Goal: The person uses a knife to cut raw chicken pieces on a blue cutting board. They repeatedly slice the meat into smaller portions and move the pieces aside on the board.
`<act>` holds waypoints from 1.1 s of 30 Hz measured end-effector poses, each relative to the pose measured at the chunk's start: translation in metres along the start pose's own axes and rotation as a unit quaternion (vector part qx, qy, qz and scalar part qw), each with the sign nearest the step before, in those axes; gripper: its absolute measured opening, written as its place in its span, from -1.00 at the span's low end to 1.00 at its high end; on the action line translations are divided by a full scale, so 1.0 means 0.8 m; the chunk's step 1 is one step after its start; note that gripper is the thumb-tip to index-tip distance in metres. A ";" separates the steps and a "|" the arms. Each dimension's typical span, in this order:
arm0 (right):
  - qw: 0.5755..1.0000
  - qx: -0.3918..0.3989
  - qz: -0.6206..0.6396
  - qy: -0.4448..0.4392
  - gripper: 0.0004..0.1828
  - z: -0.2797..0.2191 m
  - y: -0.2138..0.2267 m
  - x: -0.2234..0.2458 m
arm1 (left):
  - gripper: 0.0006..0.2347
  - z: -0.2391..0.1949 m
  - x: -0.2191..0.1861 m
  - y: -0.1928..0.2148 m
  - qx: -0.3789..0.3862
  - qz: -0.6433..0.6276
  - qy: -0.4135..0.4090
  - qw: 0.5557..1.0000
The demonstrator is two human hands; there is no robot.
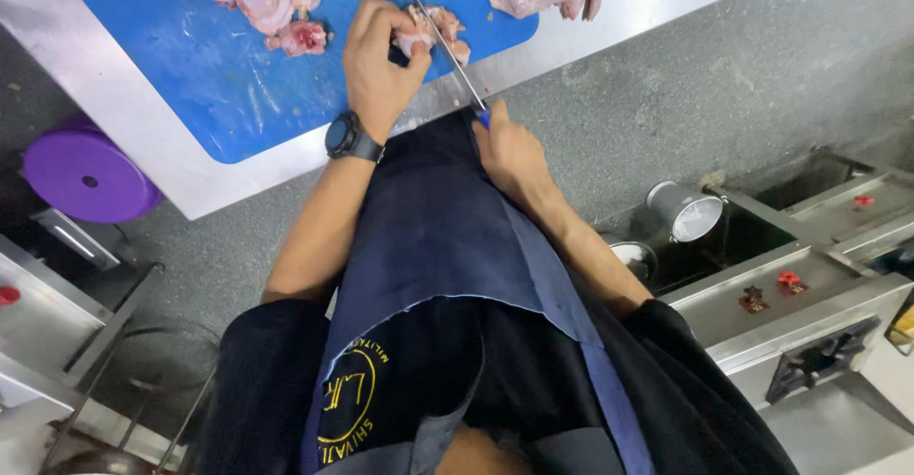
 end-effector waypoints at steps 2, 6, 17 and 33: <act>0.999 0.022 -0.003 -0.023 -0.58 -0.012 -0.012 -0.018 | -0.79 -0.009 -0.003 0.001 -0.002 0.012 0.003 1.000; 1.000 0.007 0.007 -0.004 -0.58 0.022 -0.027 -0.025 | -0.80 -0.012 -0.005 0.001 0.043 0.051 -0.068 0.995; 0.996 -0.006 0.084 0.032 -0.64 0.014 0.048 -0.083 | -0.86 -0.027 0.000 -0.006 0.010 0.092 -0.034 0.995; 0.978 -0.022 0.205 0.006 -0.66 0.017 0.051 -0.049 | -0.65 0.006 -0.025 -0.001 0.032 0.139 -0.055 0.988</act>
Point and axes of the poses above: each hand's wrist, its own z-axis towards the middle knuckle, its own y-axis out of the back of the hand, x = y × z, the point moved 3 cm from there along z, towards the middle knuckle, and after that the axes turned 1 degree about x, right-handed, at the moved point
